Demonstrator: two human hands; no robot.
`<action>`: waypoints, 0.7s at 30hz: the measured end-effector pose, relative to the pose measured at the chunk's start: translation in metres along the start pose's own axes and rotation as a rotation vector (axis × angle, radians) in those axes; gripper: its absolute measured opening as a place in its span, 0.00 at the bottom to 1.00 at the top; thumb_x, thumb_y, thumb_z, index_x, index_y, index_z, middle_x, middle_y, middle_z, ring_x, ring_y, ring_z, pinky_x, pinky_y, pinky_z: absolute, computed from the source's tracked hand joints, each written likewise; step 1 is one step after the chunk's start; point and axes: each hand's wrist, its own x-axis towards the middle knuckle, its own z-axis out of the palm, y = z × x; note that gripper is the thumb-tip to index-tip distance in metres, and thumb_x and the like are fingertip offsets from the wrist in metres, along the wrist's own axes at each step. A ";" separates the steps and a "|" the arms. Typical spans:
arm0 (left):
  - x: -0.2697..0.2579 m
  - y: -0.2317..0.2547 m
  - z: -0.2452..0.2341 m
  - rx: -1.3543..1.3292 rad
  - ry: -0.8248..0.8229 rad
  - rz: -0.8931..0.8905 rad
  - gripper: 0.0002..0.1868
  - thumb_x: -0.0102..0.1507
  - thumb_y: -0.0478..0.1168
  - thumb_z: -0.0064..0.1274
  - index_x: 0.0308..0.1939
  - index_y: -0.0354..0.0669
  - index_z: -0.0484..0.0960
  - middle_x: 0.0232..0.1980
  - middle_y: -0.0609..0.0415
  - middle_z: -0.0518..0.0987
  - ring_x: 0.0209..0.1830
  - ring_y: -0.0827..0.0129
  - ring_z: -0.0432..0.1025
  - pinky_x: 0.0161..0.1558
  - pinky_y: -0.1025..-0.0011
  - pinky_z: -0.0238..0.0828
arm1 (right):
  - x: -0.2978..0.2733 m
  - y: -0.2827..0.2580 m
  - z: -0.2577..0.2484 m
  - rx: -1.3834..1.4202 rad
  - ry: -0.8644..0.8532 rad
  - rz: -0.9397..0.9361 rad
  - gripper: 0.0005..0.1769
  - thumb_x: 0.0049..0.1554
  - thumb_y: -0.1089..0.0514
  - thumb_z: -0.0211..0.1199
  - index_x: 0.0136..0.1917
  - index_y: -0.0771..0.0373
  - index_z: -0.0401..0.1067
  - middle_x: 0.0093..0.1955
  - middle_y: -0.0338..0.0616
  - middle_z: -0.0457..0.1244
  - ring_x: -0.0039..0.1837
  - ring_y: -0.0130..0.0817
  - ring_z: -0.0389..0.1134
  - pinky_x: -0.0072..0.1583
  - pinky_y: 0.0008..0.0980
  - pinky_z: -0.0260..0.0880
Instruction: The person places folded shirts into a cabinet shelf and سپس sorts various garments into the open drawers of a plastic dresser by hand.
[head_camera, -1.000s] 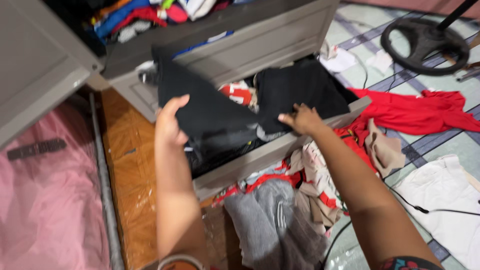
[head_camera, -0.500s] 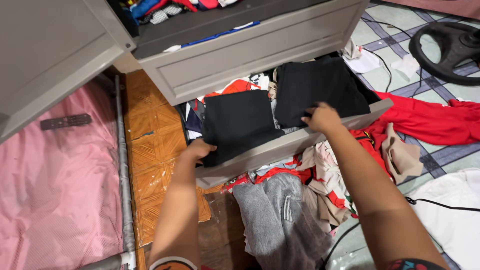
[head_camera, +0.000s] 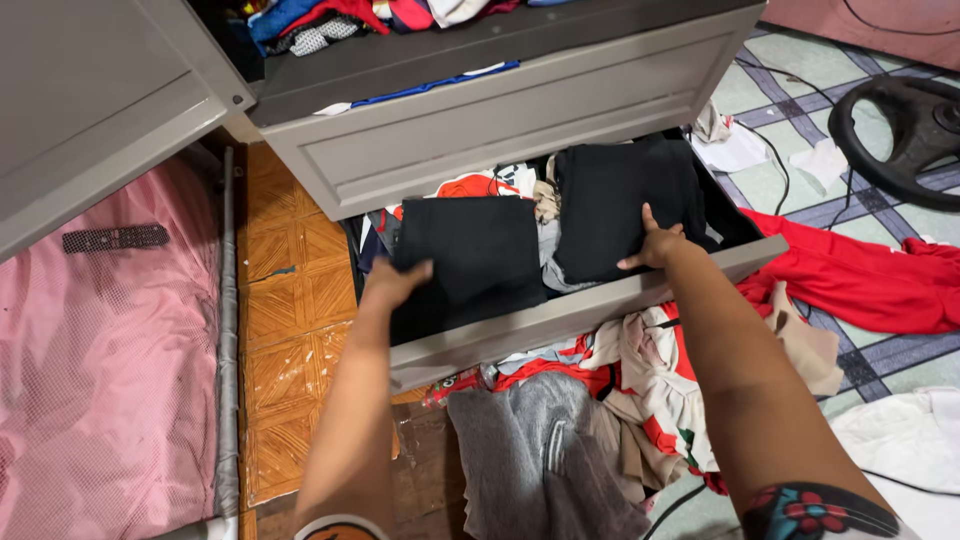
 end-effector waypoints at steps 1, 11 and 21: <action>0.000 0.018 0.001 -0.115 0.078 -0.020 0.59 0.52 0.64 0.74 0.67 0.24 0.60 0.63 0.27 0.71 0.65 0.42 0.67 0.63 0.57 0.64 | 0.008 0.004 0.002 0.040 0.007 0.013 0.93 0.34 0.25 0.81 0.82 0.34 0.06 0.81 0.80 0.33 0.84 0.72 0.32 0.80 0.55 0.42; -0.020 0.002 0.043 -0.427 0.510 -0.146 0.32 0.69 0.50 0.56 0.66 0.32 0.63 0.61 0.28 0.76 0.61 0.38 0.72 0.62 0.52 0.68 | -0.063 -0.014 -0.020 0.098 0.035 0.083 0.84 0.38 0.32 0.81 0.84 0.31 0.18 0.85 0.72 0.30 0.84 0.66 0.39 0.78 0.56 0.50; -0.049 0.108 0.020 0.399 0.171 0.381 0.62 0.49 0.77 0.57 0.80 0.67 0.45 0.84 0.50 0.39 0.83 0.43 0.27 0.74 0.36 0.21 | -0.108 -0.249 -0.039 0.078 0.461 -0.654 0.59 0.52 0.22 0.57 0.82 0.59 0.49 0.79 0.56 0.48 0.78 0.55 0.49 0.75 0.54 0.46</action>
